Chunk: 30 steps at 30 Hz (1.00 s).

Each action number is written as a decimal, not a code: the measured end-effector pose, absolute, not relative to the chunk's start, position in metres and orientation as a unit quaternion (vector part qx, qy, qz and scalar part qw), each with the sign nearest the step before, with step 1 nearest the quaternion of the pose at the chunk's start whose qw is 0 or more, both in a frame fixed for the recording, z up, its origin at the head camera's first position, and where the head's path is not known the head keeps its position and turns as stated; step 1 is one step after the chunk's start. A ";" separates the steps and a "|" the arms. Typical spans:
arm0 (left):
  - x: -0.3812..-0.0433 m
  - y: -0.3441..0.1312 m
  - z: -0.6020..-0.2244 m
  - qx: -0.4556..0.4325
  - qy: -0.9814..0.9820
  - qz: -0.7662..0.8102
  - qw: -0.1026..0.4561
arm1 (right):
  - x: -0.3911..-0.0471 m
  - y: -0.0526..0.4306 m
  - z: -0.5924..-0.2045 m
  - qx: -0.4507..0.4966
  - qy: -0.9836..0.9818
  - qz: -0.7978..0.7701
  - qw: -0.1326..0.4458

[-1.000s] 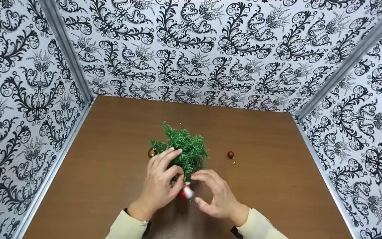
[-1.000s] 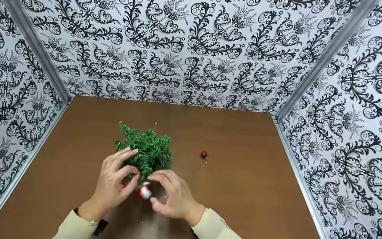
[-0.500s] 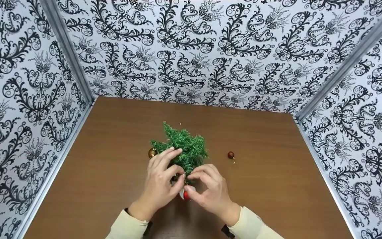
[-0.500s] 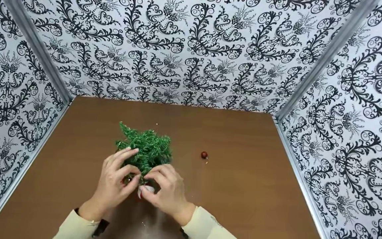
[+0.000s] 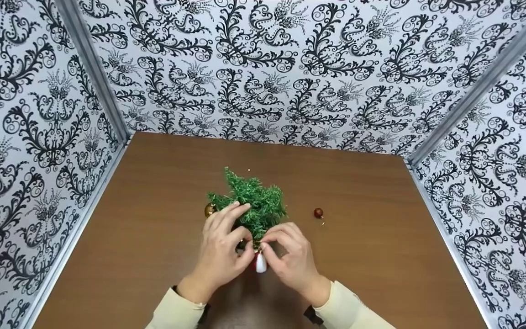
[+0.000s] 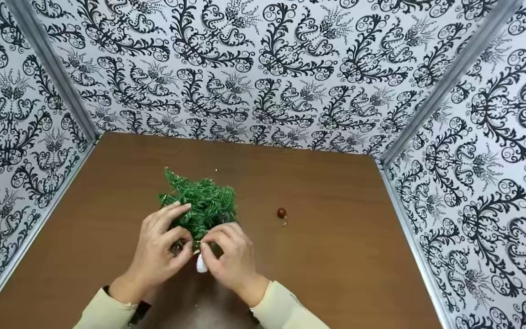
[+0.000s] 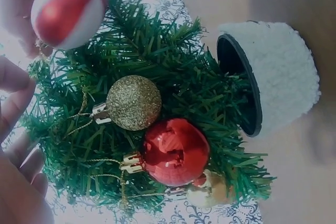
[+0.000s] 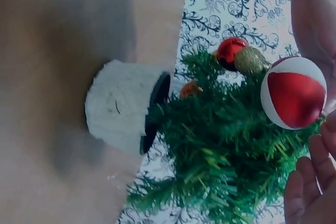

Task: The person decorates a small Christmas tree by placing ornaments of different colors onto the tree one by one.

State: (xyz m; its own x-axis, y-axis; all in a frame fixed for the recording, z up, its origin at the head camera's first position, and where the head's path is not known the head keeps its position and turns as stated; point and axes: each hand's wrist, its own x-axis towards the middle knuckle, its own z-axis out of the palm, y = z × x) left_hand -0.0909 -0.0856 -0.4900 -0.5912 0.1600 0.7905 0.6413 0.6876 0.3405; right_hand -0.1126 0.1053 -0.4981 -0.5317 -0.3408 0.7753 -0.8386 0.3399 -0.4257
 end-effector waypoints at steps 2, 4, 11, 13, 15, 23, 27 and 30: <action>-0.091 -0.085 -0.489 -0.237 -0.840 -0.301 0.385 | -0.115 0.108 -0.495 0.383 -0.768 0.423 0.289; -0.091 -0.083 -0.488 -0.233 -0.844 -0.291 0.385 | -0.118 0.110 -0.491 0.383 -0.775 0.411 0.289; -0.092 -0.078 -0.483 -0.207 -0.842 -0.290 0.406 | -0.129 0.117 -0.483 0.403 -0.787 0.361 0.298; -0.093 -0.077 -0.482 -0.201 -0.838 -0.290 0.415 | -0.133 0.118 -0.480 0.412 -0.788 0.344 0.302; -0.093 -0.076 -0.481 -0.196 -0.837 -0.288 0.422 | -0.136 0.119 -0.477 0.422 -0.788 0.327 0.307; -0.094 -0.075 -0.483 -0.167 -0.839 -0.277 0.437 | -0.148 0.116 -0.473 0.438 -0.792 0.287 0.315; -0.094 -0.075 -0.486 -0.151 -0.843 -0.267 0.442 | -0.149 0.114 -0.479 0.429 -0.801 0.290 0.299; -0.095 -0.075 -0.487 -0.147 -0.843 -0.268 0.442 | -0.148 0.113 -0.483 0.412 -0.811 0.313 0.271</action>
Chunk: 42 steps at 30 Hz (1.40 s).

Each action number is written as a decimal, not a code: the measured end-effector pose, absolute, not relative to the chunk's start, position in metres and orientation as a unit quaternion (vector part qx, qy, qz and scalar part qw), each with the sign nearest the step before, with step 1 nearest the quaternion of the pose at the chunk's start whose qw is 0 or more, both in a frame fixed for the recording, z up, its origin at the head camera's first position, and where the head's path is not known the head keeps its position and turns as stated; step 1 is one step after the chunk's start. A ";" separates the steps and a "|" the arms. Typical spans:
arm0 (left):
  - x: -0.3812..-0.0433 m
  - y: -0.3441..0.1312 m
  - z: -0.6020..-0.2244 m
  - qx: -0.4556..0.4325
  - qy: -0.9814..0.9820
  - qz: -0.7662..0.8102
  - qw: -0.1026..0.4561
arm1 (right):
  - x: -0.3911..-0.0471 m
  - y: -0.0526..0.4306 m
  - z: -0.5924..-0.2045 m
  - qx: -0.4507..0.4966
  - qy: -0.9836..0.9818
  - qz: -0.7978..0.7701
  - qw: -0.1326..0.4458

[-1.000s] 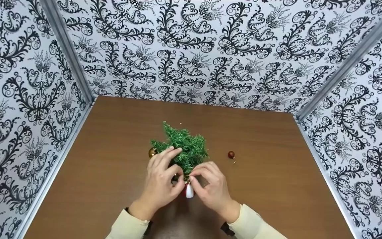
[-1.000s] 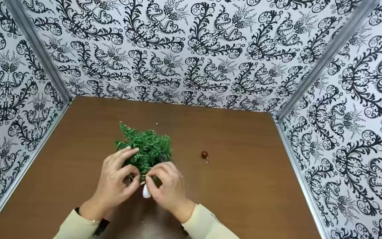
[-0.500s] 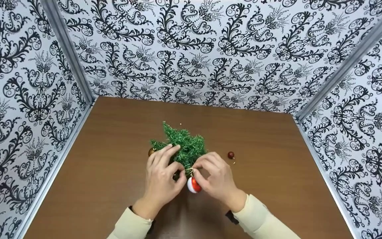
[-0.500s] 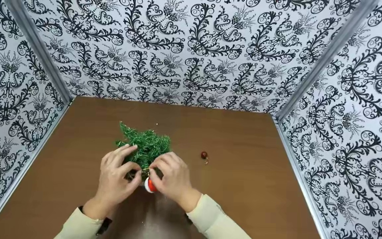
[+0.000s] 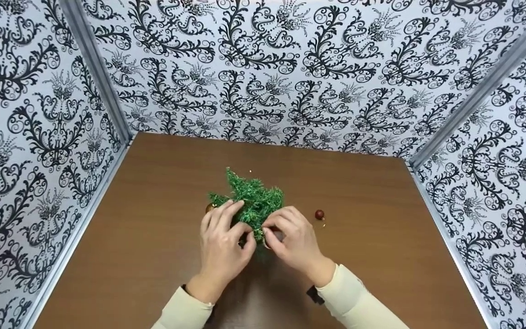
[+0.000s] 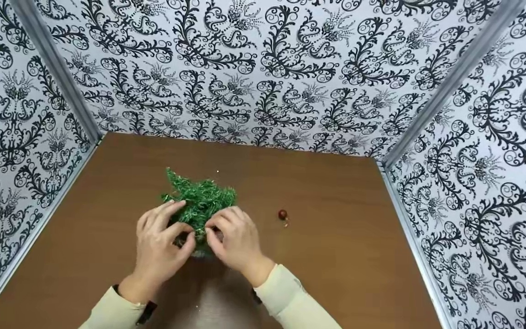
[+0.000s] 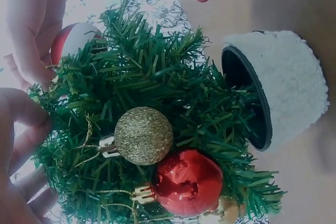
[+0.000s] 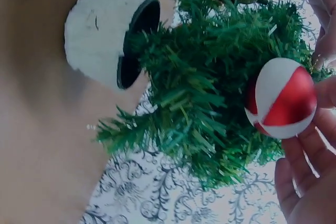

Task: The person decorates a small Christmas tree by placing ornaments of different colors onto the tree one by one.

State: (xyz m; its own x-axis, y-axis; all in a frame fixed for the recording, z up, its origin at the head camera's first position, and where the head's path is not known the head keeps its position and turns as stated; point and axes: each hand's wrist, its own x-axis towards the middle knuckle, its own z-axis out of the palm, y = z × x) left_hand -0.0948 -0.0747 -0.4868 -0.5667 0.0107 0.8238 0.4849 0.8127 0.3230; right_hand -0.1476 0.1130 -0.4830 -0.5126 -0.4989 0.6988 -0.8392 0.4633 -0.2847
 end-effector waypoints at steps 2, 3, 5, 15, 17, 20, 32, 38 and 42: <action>-0.095 -0.074 -0.487 -0.144 -0.843 -0.271 0.443 | -0.146 0.113 -0.484 0.401 -0.814 0.334 0.256; -0.095 -0.074 -0.487 -0.141 -0.842 -0.272 0.444 | -0.145 0.112 -0.484 0.397 -0.813 0.343 0.252; -0.096 -0.074 -0.487 -0.137 -0.838 -0.277 0.449 | -0.145 0.111 -0.484 0.391 -0.810 0.358 0.250; -0.093 -0.070 -0.492 -0.108 -0.837 -0.276 0.460 | -0.145 0.106 -0.489 0.365 -0.810 0.373 0.269; -0.093 -0.070 -0.492 -0.105 -0.835 -0.277 0.464 | -0.146 0.106 -0.490 0.361 -0.809 0.379 0.267; -0.094 -0.070 -0.492 -0.103 -0.834 -0.279 0.464 | -0.147 0.105 -0.490 0.351 -0.808 0.392 0.264; -0.092 -0.075 -0.494 -0.142 -0.857 -0.252 0.426 | -0.144 0.112 -0.489 0.348 -0.821 0.398 0.214; -0.091 -0.077 -0.495 -0.157 -0.845 -0.265 0.437 | -0.142 0.116 -0.490 0.365 -0.813 0.393 0.228; -0.091 -0.078 -0.496 -0.165 -0.838 -0.281 0.438 | -0.143 0.121 -0.493 0.367 -0.808 0.393 0.241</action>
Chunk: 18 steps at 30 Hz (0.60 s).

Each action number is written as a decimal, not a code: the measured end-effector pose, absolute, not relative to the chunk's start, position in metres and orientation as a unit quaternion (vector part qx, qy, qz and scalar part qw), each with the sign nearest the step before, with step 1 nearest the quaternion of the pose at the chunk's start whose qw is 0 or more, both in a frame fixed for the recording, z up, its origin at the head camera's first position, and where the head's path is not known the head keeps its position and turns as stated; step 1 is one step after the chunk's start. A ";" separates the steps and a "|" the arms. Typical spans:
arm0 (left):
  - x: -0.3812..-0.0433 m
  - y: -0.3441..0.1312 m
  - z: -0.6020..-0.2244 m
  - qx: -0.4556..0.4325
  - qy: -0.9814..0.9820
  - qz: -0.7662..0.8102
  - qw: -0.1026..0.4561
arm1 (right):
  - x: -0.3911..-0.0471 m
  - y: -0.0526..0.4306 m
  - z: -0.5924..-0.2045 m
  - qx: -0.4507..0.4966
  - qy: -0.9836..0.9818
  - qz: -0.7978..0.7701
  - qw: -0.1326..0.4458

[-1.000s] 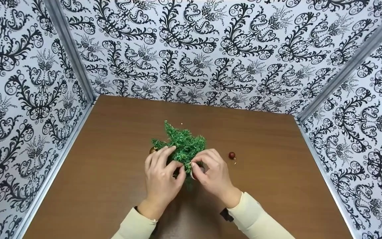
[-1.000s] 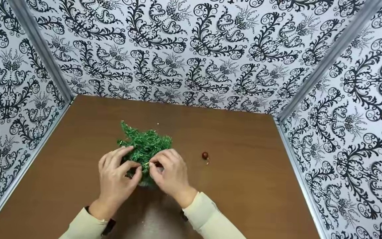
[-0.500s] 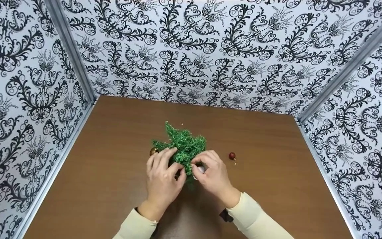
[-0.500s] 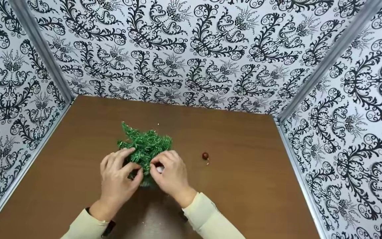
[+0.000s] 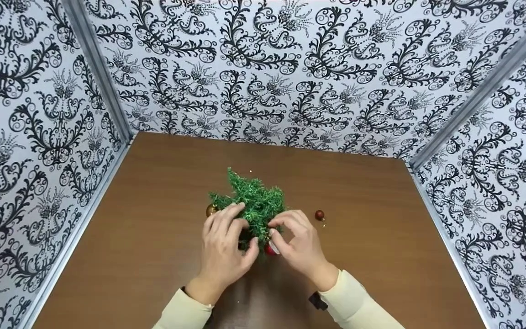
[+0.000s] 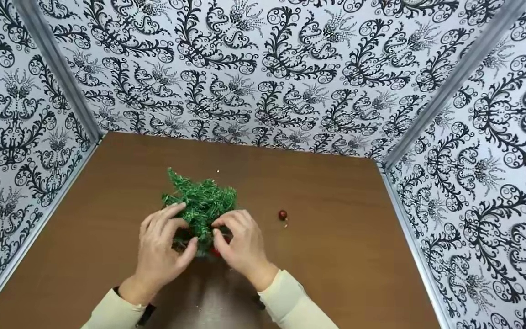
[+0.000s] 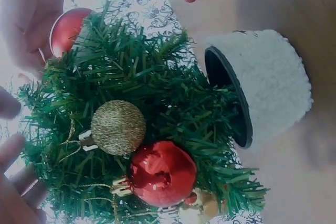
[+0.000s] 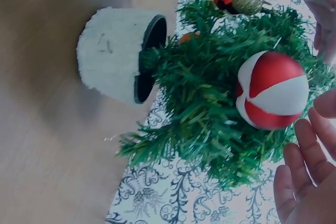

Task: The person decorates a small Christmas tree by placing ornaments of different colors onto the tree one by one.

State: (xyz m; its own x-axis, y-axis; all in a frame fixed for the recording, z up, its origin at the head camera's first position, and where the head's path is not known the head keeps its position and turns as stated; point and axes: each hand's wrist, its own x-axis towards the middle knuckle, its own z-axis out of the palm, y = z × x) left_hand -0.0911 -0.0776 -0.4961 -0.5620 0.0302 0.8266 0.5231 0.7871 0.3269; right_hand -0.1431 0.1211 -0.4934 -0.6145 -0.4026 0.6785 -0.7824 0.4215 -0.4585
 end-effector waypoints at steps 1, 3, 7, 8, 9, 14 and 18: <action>-0.091 -0.078 -0.496 -0.166 -0.838 -0.284 0.435 | -0.144 0.123 -0.495 0.365 -0.808 0.393 0.244; -0.091 -0.079 -0.496 -0.167 -0.844 -0.283 0.424 | -0.145 0.128 -0.498 0.360 -0.810 0.391 0.248; -0.092 -0.081 -0.497 -0.167 -0.864 -0.262 0.395 | -0.149 0.142 -0.508 0.343 -0.824 0.375 0.249; -0.092 -0.082 -0.497 -0.167 -0.868 -0.256 0.392 | -0.150 0.146 -0.511 0.338 -0.830 0.369 0.247; -0.092 -0.082 -0.497 -0.167 -0.870 -0.253 0.389 | -0.151 0.151 -0.515 0.331 -0.837 0.360 0.245; -0.094 -0.083 -0.496 -0.165 -0.869 -0.249 0.395 | -0.158 0.182 -0.537 0.283 -0.882 0.315 0.206; -0.094 -0.083 -0.495 -0.167 -0.867 -0.249 0.398 | -0.163 0.208 -0.557 0.243 -0.910 0.290 0.173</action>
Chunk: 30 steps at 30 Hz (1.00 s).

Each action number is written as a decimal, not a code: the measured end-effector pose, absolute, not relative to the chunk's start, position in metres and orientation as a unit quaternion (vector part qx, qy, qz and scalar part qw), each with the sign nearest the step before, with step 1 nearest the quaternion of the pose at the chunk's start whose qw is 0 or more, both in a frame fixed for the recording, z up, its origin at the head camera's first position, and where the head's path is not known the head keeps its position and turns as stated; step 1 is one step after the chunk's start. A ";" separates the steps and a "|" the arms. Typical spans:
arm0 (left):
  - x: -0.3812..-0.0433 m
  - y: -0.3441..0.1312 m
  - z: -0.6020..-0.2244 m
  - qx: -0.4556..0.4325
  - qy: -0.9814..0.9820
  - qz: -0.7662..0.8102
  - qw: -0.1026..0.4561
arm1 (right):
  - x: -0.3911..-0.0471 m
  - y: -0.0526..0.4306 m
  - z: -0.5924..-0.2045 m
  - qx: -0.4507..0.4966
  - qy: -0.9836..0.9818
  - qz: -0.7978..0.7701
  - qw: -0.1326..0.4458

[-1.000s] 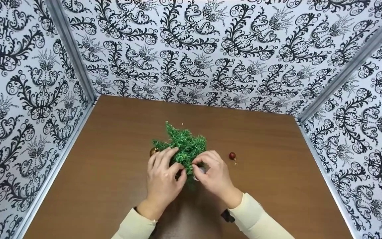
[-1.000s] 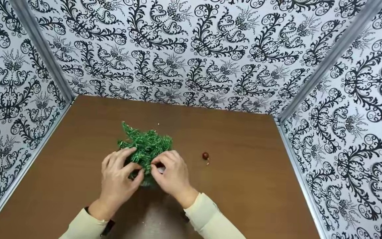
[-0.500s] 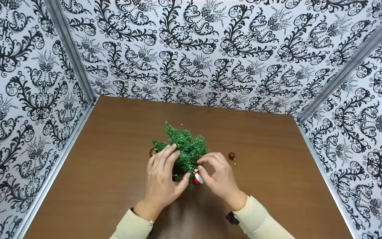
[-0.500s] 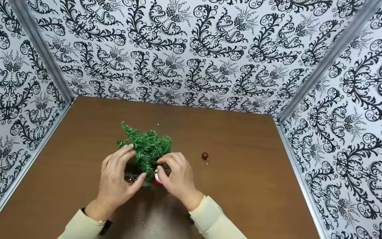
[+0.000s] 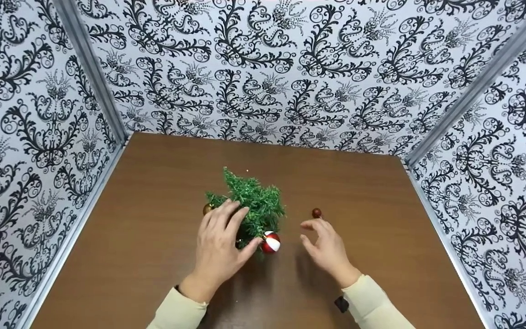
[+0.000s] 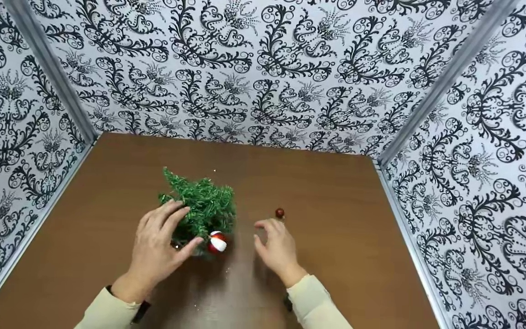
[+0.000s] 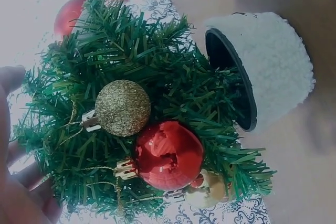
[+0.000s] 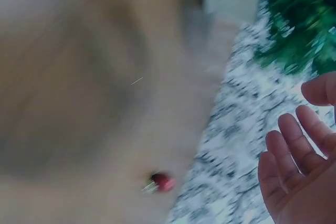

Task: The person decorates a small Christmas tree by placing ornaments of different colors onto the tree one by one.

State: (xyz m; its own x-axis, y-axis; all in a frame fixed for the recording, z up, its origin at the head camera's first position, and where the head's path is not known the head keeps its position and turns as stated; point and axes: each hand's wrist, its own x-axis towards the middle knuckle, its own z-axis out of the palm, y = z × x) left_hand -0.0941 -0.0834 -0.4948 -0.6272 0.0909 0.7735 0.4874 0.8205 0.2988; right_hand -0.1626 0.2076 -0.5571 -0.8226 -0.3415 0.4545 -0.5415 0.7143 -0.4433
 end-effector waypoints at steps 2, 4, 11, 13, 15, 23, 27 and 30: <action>-0.094 -0.083 -0.495 -0.167 -0.868 -0.247 0.397 | -0.166 0.220 -0.566 0.227 -0.917 0.282 0.165; -0.094 -0.083 -0.495 -0.167 -0.869 -0.246 0.396 | -0.171 0.232 -0.575 0.208 -0.925 0.275 0.159; -0.095 -0.082 -0.493 -0.163 -0.869 -0.246 0.397 | -0.196 0.261 -0.590 0.117 -0.951 0.264 0.112; -0.095 -0.081 -0.492 -0.160 -0.870 -0.245 0.398 | -0.205 0.264 -0.593 0.094 -0.956 0.258 0.101; -0.095 -0.081 -0.492 -0.158 -0.870 -0.244 0.399 | -0.213 0.265 -0.595 0.080 -0.960 0.253 0.093; -0.095 -0.080 -0.491 -0.153 -0.873 -0.240 0.397 | -0.243 0.253 -0.605 0.072 -0.964 0.243 0.081; -0.094 -0.079 -0.491 -0.151 -0.874 -0.236 0.397 | -0.250 0.248 -0.609 0.076 -0.965 0.236 0.083; -0.094 -0.080 -0.491 -0.149 -0.875 -0.235 0.395 | -0.254 0.245 -0.611 0.083 -0.965 0.234 0.089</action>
State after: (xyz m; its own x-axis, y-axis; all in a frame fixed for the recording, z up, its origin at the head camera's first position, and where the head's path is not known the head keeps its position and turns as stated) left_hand -0.0937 -0.0797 -0.4910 -0.6430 0.0764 0.7621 0.4471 0.8453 0.2925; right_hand -0.2537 0.2447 -0.6107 -0.9705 -0.1190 0.2099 -0.2018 0.8770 -0.4360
